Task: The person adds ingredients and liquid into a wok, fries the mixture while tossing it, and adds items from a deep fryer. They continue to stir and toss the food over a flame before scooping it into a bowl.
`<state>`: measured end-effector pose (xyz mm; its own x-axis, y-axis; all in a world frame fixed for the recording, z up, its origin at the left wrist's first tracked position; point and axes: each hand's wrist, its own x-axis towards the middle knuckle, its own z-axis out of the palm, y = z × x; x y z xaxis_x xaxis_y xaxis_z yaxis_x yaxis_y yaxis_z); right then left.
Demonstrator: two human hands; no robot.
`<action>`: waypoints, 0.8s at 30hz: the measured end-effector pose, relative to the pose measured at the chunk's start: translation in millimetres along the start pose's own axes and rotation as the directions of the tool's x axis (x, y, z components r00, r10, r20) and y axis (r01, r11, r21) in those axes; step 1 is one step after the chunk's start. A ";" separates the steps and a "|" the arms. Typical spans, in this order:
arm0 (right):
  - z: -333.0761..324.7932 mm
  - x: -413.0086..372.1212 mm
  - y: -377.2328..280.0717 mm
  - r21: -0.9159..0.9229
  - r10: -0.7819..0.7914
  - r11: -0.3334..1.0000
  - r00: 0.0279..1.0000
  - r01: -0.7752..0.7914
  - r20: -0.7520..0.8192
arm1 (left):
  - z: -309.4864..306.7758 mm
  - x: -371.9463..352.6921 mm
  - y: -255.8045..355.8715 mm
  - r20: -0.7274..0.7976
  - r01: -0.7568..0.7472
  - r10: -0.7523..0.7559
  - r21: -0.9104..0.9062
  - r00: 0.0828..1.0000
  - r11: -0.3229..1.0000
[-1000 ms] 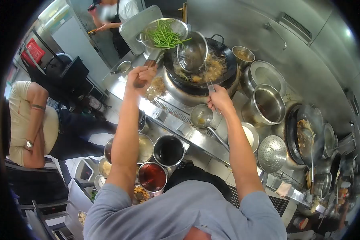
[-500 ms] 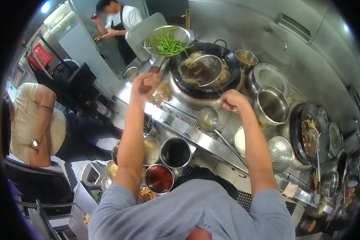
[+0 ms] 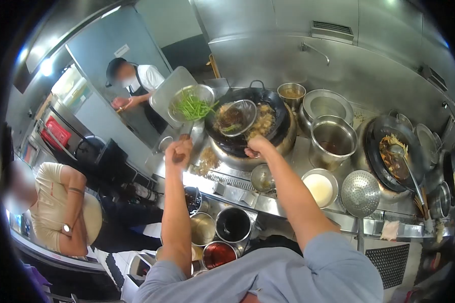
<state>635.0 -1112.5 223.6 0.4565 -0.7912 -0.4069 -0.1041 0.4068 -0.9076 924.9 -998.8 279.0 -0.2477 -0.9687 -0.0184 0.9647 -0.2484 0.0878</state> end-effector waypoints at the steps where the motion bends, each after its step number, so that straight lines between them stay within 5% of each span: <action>1: -7.9 -9.6 -6.4 -0.069 0.027 0.997 0.999 -0.030 -0.041 | -3.7 -5.2 1.2 -0.023 0.001 -0.001 -0.025 1.000 1.000; 6: -22.7 -3.1 -5.2 -0.038 0.123 0.992 0.992 -0.123 0.001 | -13.3 -14.9 -6.0 -0.032 -0.054 0.054 -0.007 0.998 0.999; 10: -12.6 13.3 3.1 0.240 0.164 0.956 0.985 -0.170 0.043 | -23.9 -6.6 1.1 -0.051 -0.042 0.041 -0.022 0.998 0.999; 11: -20.7 16.7 9.9 0.309 0.109 0.938 0.980 -0.157 0.167 | -26.4 -5.9 2.5 -0.049 -0.040 0.038 -0.034 0.998 0.999; 15: -48.7 3.1 8.1 0.388 0.089 0.913 0.990 -0.126 0.112 | -35.0 0.5 1.2 -0.103 -0.109 0.120 0.108 0.987 0.988; 20: -59.9 -45.7 -44.3 -0.092 -0.161 0.984 0.982 0.152 -0.101 | -45.5 22.6 -21.5 -0.100 -0.197 0.243 0.338 0.965 0.920; 24: -32.4 -72.6 -64.2 -0.454 -0.334 0.854 0.937 0.255 -0.102 | -56.6 48.1 -43.3 -0.063 -0.090 0.103 0.186 0.993 0.978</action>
<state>579.9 -1096.0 308.0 0.3720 -0.9240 -0.0885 -0.3732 -0.0616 -0.9257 876.3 -1034.9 218.0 -0.1404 -0.9875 -0.0721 0.9495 -0.1549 0.2728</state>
